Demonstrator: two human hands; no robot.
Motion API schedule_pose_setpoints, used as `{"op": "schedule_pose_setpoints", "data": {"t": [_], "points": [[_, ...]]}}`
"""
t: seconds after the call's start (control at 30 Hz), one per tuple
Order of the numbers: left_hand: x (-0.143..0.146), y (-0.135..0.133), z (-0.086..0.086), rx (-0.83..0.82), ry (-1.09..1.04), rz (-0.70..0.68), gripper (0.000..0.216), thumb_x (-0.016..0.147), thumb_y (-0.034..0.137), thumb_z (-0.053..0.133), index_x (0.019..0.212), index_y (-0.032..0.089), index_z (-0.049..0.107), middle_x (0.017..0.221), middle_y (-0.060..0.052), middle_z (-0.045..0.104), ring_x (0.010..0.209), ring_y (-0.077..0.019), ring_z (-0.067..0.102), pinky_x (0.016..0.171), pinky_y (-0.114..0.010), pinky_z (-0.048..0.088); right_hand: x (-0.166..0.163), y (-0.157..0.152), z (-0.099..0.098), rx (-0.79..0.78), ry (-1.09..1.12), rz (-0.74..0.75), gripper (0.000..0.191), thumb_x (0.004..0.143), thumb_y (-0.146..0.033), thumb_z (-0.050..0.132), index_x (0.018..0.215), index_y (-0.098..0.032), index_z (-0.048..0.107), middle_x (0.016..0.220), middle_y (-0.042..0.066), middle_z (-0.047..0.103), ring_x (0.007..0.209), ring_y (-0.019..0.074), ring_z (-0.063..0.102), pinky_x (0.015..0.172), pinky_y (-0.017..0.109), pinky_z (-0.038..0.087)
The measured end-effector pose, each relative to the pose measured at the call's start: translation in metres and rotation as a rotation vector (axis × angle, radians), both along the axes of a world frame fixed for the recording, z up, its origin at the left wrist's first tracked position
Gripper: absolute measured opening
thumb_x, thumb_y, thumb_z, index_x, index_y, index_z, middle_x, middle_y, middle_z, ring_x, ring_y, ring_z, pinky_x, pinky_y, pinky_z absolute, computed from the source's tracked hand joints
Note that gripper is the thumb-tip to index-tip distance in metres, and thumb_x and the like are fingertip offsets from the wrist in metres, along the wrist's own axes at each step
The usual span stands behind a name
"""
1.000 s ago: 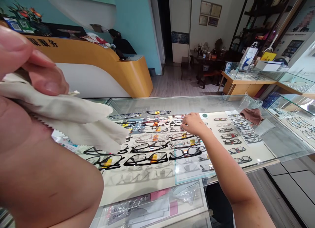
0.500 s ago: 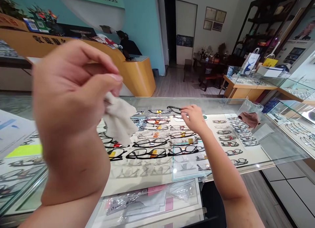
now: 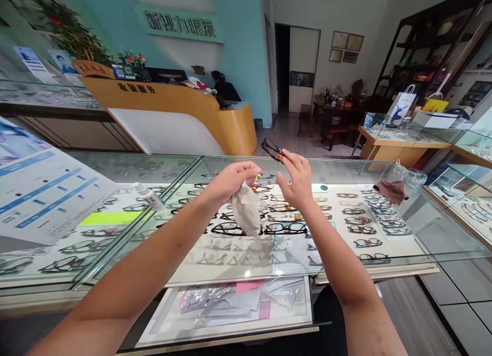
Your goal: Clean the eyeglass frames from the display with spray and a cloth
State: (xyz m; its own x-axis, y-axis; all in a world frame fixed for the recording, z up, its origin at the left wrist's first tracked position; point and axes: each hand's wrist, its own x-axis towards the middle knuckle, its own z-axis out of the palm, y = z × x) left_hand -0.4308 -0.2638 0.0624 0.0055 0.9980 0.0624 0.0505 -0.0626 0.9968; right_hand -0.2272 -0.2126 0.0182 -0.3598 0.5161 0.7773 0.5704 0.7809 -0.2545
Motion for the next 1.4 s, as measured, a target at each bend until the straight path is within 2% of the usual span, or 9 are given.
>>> {"op": "schedule_pose_setpoints", "data": {"t": [0.17,0.33,0.53,0.7,0.87,0.97,1.1,1.23,1.4], "points": [[-0.013,0.003,-0.042,-0.092,-0.275,-0.13,0.029,0.071,0.033,0.083,0.069,0.019,0.058,0.047,0.01,0.034,0.041,-0.0062,0.028,0.042,-0.02,0.023,-0.012,-0.01,-0.009,0.029,-0.054,0.094,0.051,0.107,-0.039,0.045,0.151,-0.017,0.059,0.161,0.013,0.052,0.146,0.033,0.044,0.126,0.055,0.037],[-0.024,0.011,-0.062,-0.147,-0.526,-0.292,0.031,0.075,0.033,0.081,0.068,0.02,0.054,0.045,0.012,0.024,0.038,-0.0067,0.02,0.039,-0.019,0.023,-0.023,-0.024,-0.021,0.052,-0.091,0.163,0.049,0.108,-0.039,0.045,0.149,-0.016,0.06,0.16,0.014,0.054,0.146,0.0329,0.046,0.124,0.055,0.04],[-0.038,0.012,-0.064,-0.133,-0.548,-0.345,0.052,0.068,0.032,0.083,0.049,0.02,0.036,0.041,0.009,0.021,0.04,-0.005,0.02,0.041,-0.02,0.023,-0.03,-0.03,-0.032,0.02,-0.125,0.19,0.049,0.107,-0.037,0.047,0.15,-0.016,0.058,0.159,0.015,0.054,0.146,0.0334,0.047,0.124,0.056,0.04],[-0.035,0.01,-0.064,-0.13,-0.594,-0.379,0.032,0.073,0.027,0.082,0.064,0.019,0.052,0.042,0.011,0.024,0.04,-0.006,0.018,0.04,-0.018,0.022,-0.027,-0.03,-0.033,0.024,-0.069,0.192,0.048,0.107,-0.035,0.047,0.149,-0.017,0.057,0.159,0.016,0.054,0.145,0.0333,0.048,0.123,0.056,0.042],[-0.033,0.009,-0.063,-0.303,-0.587,-0.501,0.036,0.087,0.025,0.068,0.06,0.02,0.046,0.044,0.01,0.018,0.041,-0.0084,0.018,0.04,-0.018,0.028,-0.026,-0.035,-0.032,0.057,-0.062,0.203,0.05,0.107,-0.036,0.046,0.153,-0.02,0.053,0.16,0.015,0.054,0.145,0.0336,0.05,0.121,0.057,0.043],[-0.032,0.007,-0.063,-0.402,-0.578,-0.512,0.029,0.089,0.024,0.064,0.063,0.018,0.053,0.046,0.009,0.022,0.041,-0.0082,0.021,0.041,-0.018,0.03,-0.027,-0.037,-0.033,0.146,-0.052,0.281,0.053,0.106,-0.033,0.048,0.158,-0.021,0.047,0.159,0.015,0.054,0.144,0.0344,0.05,0.118,0.059,0.046],[-0.03,0.006,-0.062,-0.426,-0.579,-0.496,0.022,0.084,0.032,0.068,0.071,0.014,0.064,0.046,0.008,0.029,0.041,-0.008,0.023,0.039,-0.019,0.028,-0.029,-0.036,-0.033,0.208,-0.073,0.35,0.054,0.105,-0.031,0.052,0.158,-0.021,0.046,0.159,0.015,0.055,0.143,0.0345,0.05,0.116,0.057,0.047],[-0.027,0.006,-0.062,-0.385,-0.468,-0.377,0.028,0.075,0.033,0.074,0.062,0.019,0.053,0.048,0.007,0.034,0.042,-0.0077,0.028,0.04,-0.02,0.028,-0.029,-0.038,-0.032,0.221,-0.078,0.367,0.048,0.105,-0.03,0.054,0.152,-0.02,0.051,0.158,0.015,0.056,0.145,0.0344,0.048,0.117,0.056,0.045],[-0.022,0.005,-0.063,-0.222,-0.371,-0.261,0.032,0.072,0.038,0.082,0.068,0.019,0.056,0.051,0.006,0.044,0.047,-0.0079,0.037,0.049,-0.021,0.035,-0.029,-0.038,-0.032,0.07,0.109,0.25,0.025,0.105,-0.033,0.054,0.122,-0.024,0.07,0.15,0.012,0.061,0.135,0.0337,0.054,0.113,0.056,0.044]]}}
